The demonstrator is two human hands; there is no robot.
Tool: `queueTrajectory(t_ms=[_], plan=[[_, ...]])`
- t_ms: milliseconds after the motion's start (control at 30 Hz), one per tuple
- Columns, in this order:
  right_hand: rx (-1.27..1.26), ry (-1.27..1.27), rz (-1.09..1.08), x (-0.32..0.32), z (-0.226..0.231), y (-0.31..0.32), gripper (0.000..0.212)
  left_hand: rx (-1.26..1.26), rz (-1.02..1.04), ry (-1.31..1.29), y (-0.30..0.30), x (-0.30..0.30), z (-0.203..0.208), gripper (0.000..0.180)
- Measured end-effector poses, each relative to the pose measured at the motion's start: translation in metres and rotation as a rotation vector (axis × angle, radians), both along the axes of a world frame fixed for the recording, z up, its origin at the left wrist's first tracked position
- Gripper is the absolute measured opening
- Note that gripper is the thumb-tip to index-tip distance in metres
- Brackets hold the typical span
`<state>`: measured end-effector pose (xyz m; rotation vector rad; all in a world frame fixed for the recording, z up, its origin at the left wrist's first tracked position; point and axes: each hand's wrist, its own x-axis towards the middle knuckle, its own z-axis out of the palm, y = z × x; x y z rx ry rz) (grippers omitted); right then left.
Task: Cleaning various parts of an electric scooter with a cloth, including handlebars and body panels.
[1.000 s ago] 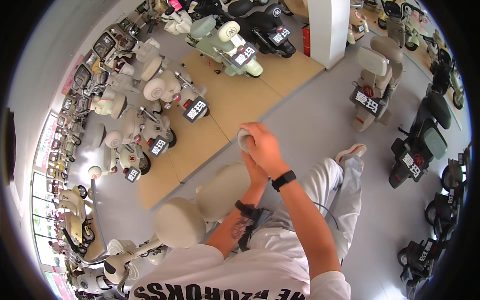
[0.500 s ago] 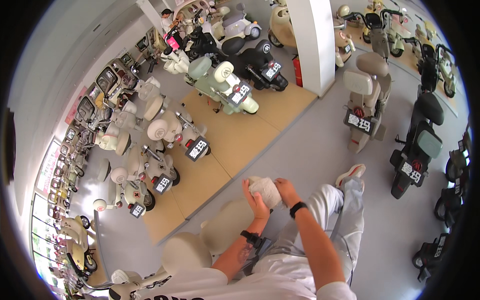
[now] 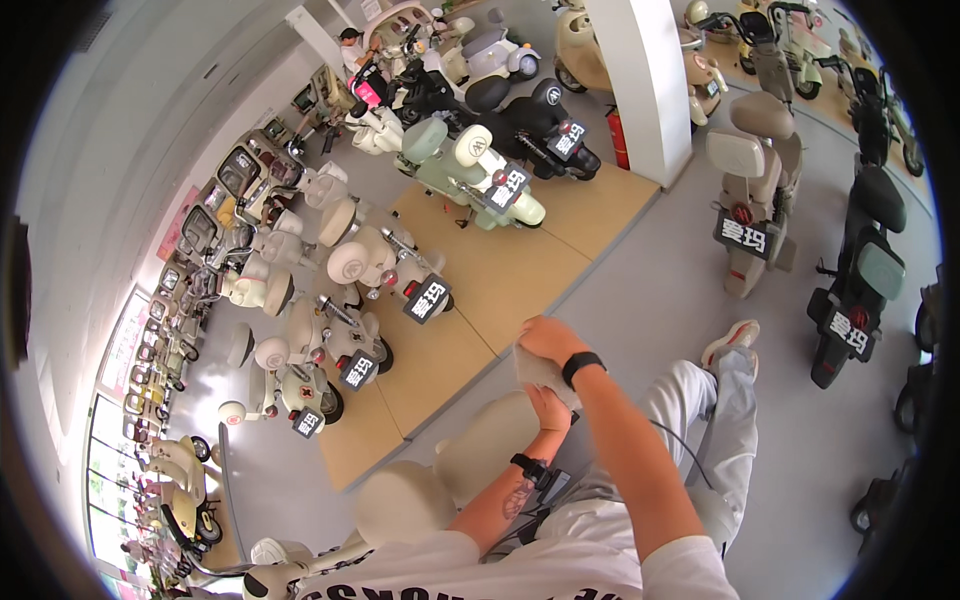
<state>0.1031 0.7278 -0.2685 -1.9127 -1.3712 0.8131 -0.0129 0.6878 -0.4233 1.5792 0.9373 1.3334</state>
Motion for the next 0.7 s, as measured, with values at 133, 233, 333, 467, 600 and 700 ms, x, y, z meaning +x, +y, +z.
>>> queueTrajectory(t_ms=[133, 233, 333, 467, 600, 700], plan=[[-0.303, -0.082, 0.186, 0.038, -0.053, -0.025, 0.036, -0.014, -0.035, -0.032, -0.002, -0.003, 0.026, 0.081], [0.076, 0.37, 0.041, 0.023, -0.105, -0.07, 0.038, 0.119, 0.015, 0.039, 0.01, -0.013, 0.028, 0.082], [-0.001, 0.282, -0.265, 0.015, -0.128, -0.067, 0.037, 0.061, 0.008, 0.006, 0.002, -0.013, 0.037, 0.085], [0.024, 0.374, -0.22, 0.033, -0.099, -0.052, 0.047, 0.042, -0.108, -0.063, 0.01, -0.005, 0.01, 0.088], [-0.147, 0.398, -0.089, 0.009, -0.026, -0.038, 0.065, 0.099, -0.039, -0.039, 0.007, -0.011, 0.02, 0.09], [-0.18, 0.301, -0.07, -0.013, 0.002, -0.042, 0.065, 0.074, -0.075, -0.023, 0.01, -0.017, 0.01, 0.085]])
